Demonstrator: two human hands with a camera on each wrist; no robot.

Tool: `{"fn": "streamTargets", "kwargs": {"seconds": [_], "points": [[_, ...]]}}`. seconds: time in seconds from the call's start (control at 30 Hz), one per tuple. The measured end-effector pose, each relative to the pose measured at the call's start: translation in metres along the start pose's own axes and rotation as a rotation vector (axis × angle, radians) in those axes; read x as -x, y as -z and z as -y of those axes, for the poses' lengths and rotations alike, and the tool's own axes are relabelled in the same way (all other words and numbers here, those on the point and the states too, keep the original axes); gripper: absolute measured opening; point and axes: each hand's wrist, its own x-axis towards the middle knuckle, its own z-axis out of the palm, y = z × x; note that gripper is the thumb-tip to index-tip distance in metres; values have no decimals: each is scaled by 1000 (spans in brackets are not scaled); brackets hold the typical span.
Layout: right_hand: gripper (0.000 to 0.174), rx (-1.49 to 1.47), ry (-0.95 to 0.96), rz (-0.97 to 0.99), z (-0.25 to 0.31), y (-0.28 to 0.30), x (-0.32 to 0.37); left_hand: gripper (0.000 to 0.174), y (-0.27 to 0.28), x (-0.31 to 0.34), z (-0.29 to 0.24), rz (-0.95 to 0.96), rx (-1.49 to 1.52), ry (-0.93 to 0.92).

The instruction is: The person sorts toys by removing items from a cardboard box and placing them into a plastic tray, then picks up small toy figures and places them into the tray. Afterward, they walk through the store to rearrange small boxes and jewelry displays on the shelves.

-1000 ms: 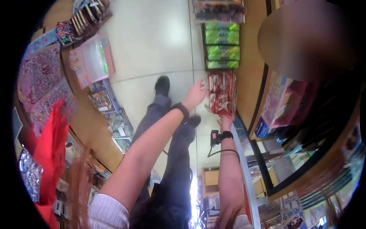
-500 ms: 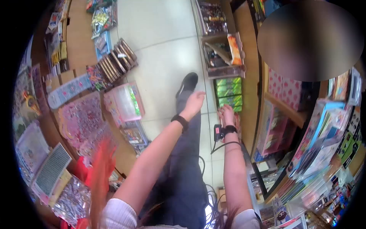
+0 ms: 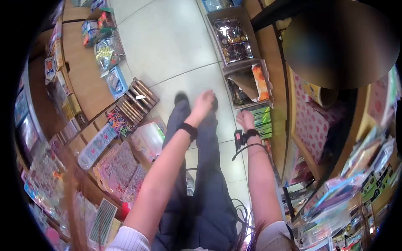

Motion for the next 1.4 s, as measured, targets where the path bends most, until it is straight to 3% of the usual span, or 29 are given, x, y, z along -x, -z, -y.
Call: {"fn": "streamTargets", "kwargs": {"seconds": [0.07,0.1,0.13,0.2,0.23,0.33,0.43,0.5,0.53,0.67,0.7,0.73,0.83,0.9,1.0,1.07,1.13,1.2,1.33,1.4], "points": [[54,96,-50,-66,16,-14,-25,38,10,-23,-1,-17,42,35],[36,145,-105,-151,24,-23,-33,38,13,-32,1,-42,46,46],[34,121,-122,-256,28,-29,-44,38,17,-44,5,-38,2,40],[31,-128,-42,-140,10,-11,-92,37,19,-62,10,-47,2,122],[30,-198,-44,-173,13,-11,-91,37,20,-68,11,-42,-5,145],[37,-195,-49,-244,32,-1,-70,36,14,-78,22,-2,-45,181],[42,-75,169,-298,26,-3,-51,34,16,-75,25,28,-191,168],[42,-80,172,-377,5,5,-46,34,9,-59,15,80,-682,-93],[41,-107,167,-372,8,2,-33,37,0,-52,4,100,-792,-160],[34,-68,211,-290,11,-5,22,50,-39,-33,-23,165,-1266,-850],[34,-40,271,-261,0,-2,26,51,-48,-35,-23,242,-1383,-944],[33,99,333,-316,9,-11,48,51,-54,-38,-21,265,-1379,-956],[32,153,267,-261,17,-27,87,43,-67,-43,-13,360,-1790,-877],[33,93,229,-200,2,-29,92,32,-68,-44,-16,372,-1742,-825],[30,374,294,-321,-14,-34,94,25,-68,-33,-27,424,-1766,-843],[29,388,289,-408,-20,-37,94,23,-71,-17,-27,434,-1866,-846],[27,408,280,-495,-36,-35,88,19,-74,4,-27,487,-1847,-773],[24,62,370,-435,-54,-26,75,18,-74,20,-33,571,-1797,-715],[25,325,333,-545,-36,-17,86,19,-73,34,-53,558,-1608,-711],[29,461,257,-521,-30,-10,84,20,-71,36,-61,602,-1577,-528]]}}
